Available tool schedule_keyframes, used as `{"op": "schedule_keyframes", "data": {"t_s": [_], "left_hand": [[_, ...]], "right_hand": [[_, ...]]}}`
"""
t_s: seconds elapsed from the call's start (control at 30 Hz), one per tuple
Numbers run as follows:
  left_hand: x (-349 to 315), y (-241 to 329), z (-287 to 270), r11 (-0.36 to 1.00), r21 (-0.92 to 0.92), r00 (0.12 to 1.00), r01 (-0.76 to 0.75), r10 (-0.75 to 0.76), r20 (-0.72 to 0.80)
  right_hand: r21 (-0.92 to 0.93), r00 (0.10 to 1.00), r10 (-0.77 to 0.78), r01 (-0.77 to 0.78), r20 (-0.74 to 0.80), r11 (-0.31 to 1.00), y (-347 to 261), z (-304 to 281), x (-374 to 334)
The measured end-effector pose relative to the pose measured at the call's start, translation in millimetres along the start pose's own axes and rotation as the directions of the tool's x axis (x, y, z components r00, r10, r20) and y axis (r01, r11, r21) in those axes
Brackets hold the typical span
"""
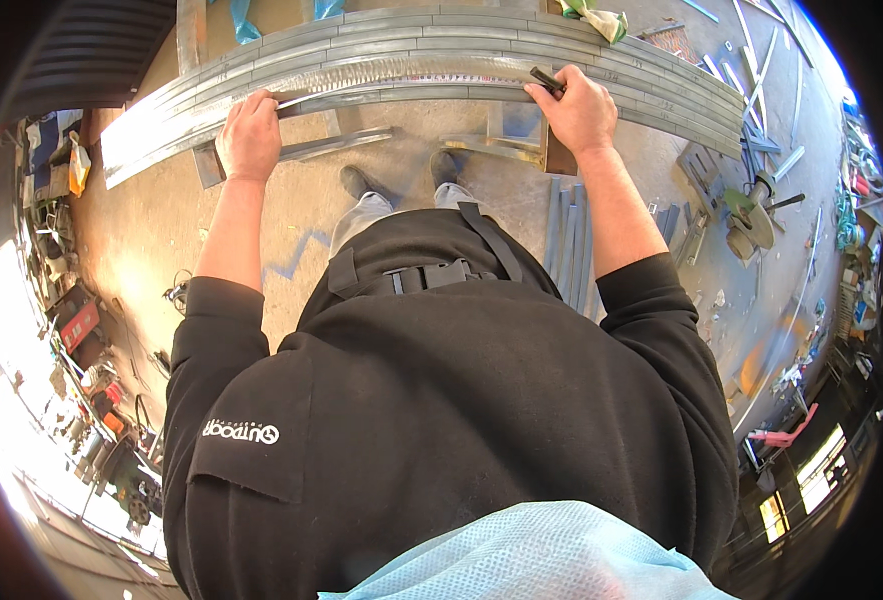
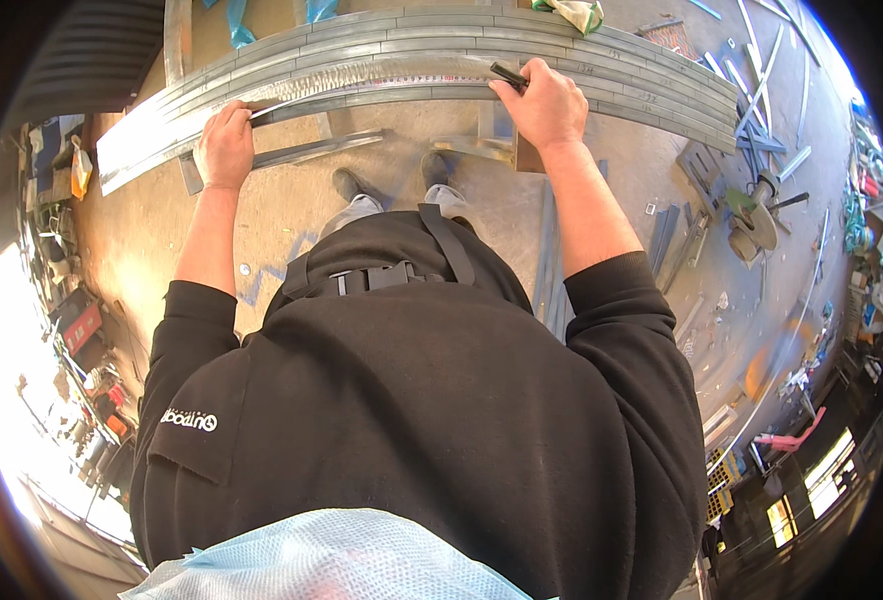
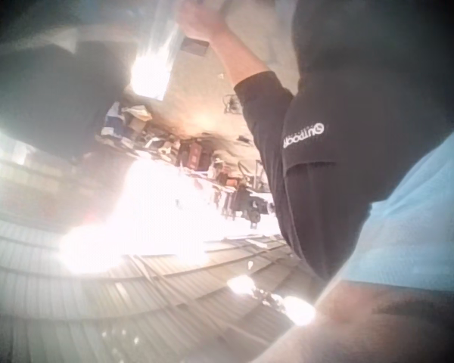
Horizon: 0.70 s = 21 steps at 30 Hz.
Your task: The person uses a speed square and marker to draw lines on a stack of corrugated metal sheets. They then measure the sheets with a tape measure and mark additional points. The person handles the metal sheets and tools throughout the process.
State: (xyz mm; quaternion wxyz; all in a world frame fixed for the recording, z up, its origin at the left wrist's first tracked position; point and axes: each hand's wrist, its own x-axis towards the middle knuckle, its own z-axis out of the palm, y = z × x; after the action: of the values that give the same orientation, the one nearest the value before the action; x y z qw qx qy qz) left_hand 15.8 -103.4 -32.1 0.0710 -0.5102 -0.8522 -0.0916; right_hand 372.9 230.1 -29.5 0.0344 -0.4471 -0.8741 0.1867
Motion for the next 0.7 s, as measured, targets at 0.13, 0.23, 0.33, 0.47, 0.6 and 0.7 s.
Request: {"op": "schedule_keyframes", "data": {"t_s": [0.13,0.23,0.33,0.47,0.6,0.7], "left_hand": [[-1.8,1.1,0.3,1.000,0.027,1.000,-0.014,0.014,-0.018],[-2.4,1.6,0.1,0.999,0.036,1.000,-0.014,0.014,-0.007],[-1.6,1.7,1.1,0.999,0.046,1.000,-0.016,0.017,-0.007],[-1.9,1.4,0.8,0.998,0.057,0.999,-0.031,0.032,-0.020],[-1.8,2.3,-0.7,0.998,0.054,1.000,-0.019,0.019,-0.004],[-2.8,2.6,-1.9,0.998,0.062,0.999,0.011,-0.014,0.051]], "right_hand": [[-0.021,1.000,-0.011,0.010,-0.020,1.000,2.0,4.0,0.0],[-0.022,1.000,-0.013,0.013,-0.013,1.000,3.6,4.4,0.4],[-0.018,0.999,-0.031,0.030,-0.036,0.999,4.4,5.1,0.7],[-0.009,0.999,-0.036,0.035,-0.033,0.999,5.9,5.9,0.6],[-0.005,0.999,-0.030,0.030,-0.018,1.000,7.0,6.3,2.0],[-0.007,1.000,-0.024,0.024,-0.016,1.000,7.3,6.7,1.5]]}}
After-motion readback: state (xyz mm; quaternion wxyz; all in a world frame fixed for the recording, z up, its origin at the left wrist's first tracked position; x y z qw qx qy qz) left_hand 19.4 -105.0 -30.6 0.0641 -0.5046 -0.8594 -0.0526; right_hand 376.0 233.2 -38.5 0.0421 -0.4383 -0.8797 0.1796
